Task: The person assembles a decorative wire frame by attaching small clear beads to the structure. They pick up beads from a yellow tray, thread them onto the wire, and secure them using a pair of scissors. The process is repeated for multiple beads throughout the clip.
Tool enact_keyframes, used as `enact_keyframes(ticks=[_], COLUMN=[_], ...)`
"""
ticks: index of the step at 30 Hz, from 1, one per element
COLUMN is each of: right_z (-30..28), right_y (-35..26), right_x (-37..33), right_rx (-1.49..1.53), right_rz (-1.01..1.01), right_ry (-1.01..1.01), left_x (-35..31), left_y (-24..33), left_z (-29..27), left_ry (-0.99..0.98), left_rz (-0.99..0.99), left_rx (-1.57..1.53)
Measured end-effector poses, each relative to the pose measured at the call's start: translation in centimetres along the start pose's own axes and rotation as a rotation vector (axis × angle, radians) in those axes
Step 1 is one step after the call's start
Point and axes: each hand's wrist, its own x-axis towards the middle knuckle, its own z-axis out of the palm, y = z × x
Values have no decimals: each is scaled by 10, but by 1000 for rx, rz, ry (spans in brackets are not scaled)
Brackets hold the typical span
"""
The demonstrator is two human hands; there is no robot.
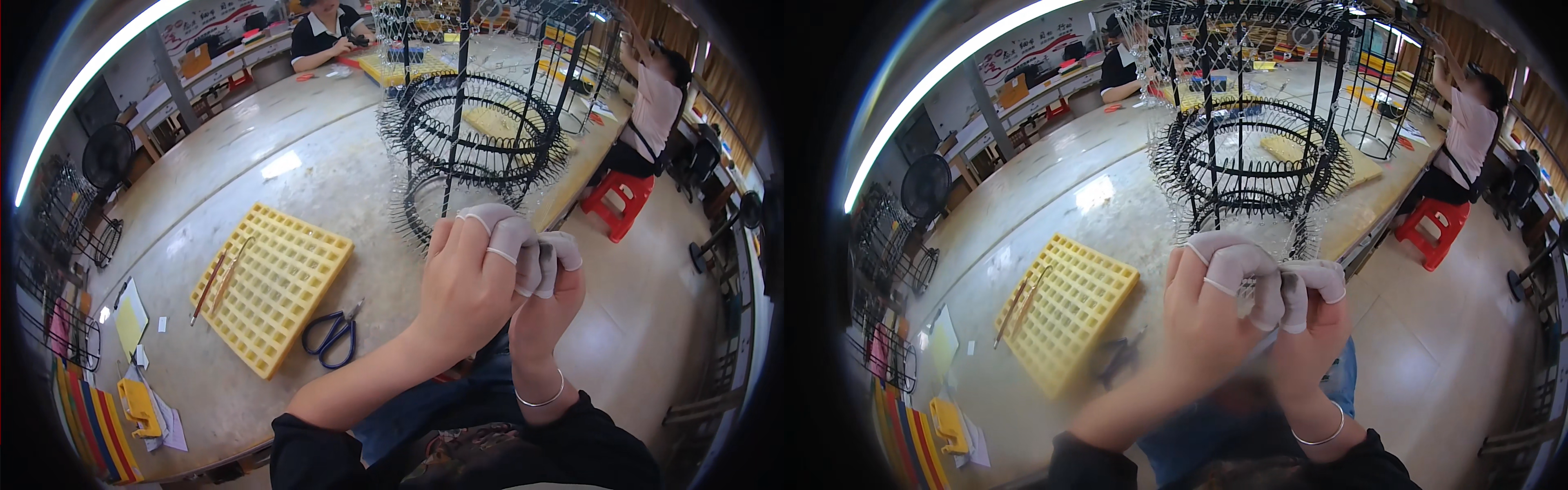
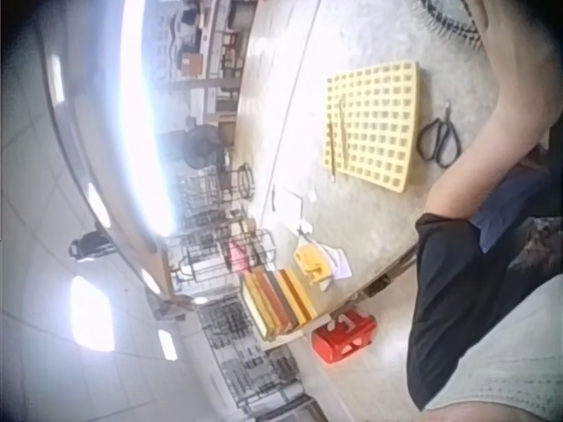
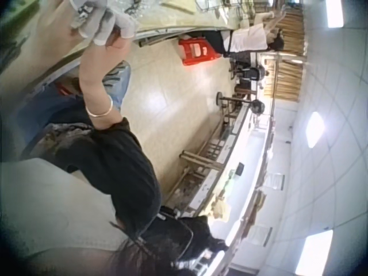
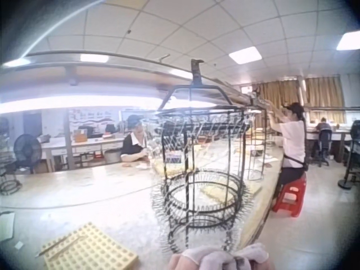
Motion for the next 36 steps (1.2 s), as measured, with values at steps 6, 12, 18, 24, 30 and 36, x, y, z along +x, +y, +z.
enact_keyframes(ticks=[6,12,18,24,30,36], right_z=[-7,-18,-25,-22,-25,-24], right_y=[-1,-4,-14,-13,4,1], right_x=[12,31,40,37,40,44], right_rx=[-64,44,28,-35,-19,11], right_rz=[4,17,51,1,-88,-47], right_ry=[-135,-310,-396,-372,-371,-476], left_x=[3,5,6,4,14,29], left_y=[-2,0,2,0,2,4], left_z=[-4,-4,-6,-9,-15,-45], left_ry=[-12,6,16,-86,-187,-375], left_rz=[-1,-37,20,75,-107,-323], left_rx=[2,-10,49,48,-106,-233])
